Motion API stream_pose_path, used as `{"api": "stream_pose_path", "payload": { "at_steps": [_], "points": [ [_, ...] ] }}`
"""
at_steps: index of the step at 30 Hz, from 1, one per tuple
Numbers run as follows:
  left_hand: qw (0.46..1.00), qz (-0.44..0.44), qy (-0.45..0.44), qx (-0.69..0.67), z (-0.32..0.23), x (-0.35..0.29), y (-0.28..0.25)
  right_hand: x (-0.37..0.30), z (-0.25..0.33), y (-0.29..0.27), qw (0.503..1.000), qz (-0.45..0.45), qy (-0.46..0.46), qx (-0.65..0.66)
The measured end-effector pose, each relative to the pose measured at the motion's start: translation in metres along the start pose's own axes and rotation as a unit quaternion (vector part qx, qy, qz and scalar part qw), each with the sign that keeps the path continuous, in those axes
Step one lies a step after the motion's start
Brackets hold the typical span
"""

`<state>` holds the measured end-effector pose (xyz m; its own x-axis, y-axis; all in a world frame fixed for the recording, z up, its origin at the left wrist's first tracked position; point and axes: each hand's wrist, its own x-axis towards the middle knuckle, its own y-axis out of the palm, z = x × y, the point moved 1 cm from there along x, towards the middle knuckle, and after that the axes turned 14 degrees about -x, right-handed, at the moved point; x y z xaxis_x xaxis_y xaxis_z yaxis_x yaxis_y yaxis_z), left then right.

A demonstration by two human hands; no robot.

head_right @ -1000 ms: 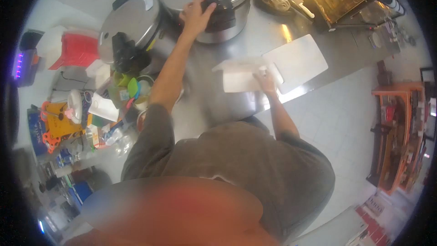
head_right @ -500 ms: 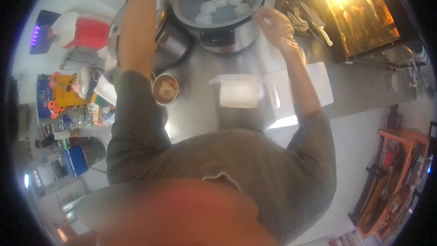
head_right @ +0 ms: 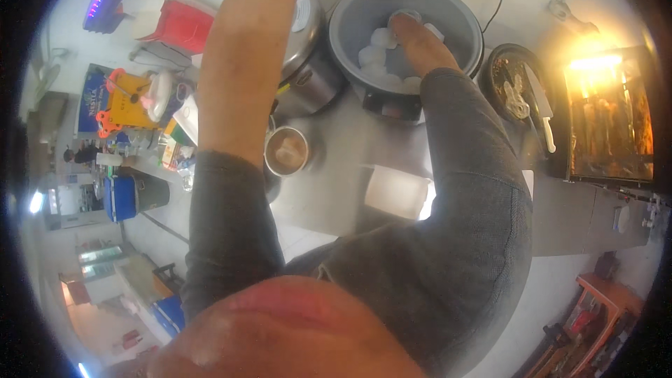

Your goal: The person handles printed receipts and places them into a plastic bag. They then retrieve a red food container, scoop food items from a heated display case into it, and seal the container. Finally, they place the sealed container into a plastic bag and attach a receipt.

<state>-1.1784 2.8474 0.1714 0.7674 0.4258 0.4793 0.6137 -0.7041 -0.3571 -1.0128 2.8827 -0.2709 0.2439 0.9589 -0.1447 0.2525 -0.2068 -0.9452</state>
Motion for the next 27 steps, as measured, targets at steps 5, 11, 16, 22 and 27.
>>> {"api": "stream_pose_path", "payload": {
  "at_steps": [5,11,16,22,27],
  "points": [
    [0.999,0.025,0.005,-0.040,-0.012,0.002,0.008,-0.002,-0.022,0.001,0.990,0.050,-0.077,-0.112],
    [0.989,0.055,-0.012,-0.137,0.023,-0.040,-0.006,-0.158,0.008,-0.169,0.962,0.005,-0.111,0.250],
    [0.998,0.043,0.045,-0.025,0.058,-0.176,0.074,-0.412,0.016,-0.158,0.696,0.120,-0.217,0.674],
    [0.963,-0.171,0.141,0.153,0.137,-0.338,0.106,-0.485,0.165,-0.023,0.810,0.208,0.034,0.548],
    [0.930,-0.350,-0.106,0.028,0.259,-0.515,0.136,-0.456,0.231,0.042,0.879,0.216,0.161,0.395]
  ]
}}
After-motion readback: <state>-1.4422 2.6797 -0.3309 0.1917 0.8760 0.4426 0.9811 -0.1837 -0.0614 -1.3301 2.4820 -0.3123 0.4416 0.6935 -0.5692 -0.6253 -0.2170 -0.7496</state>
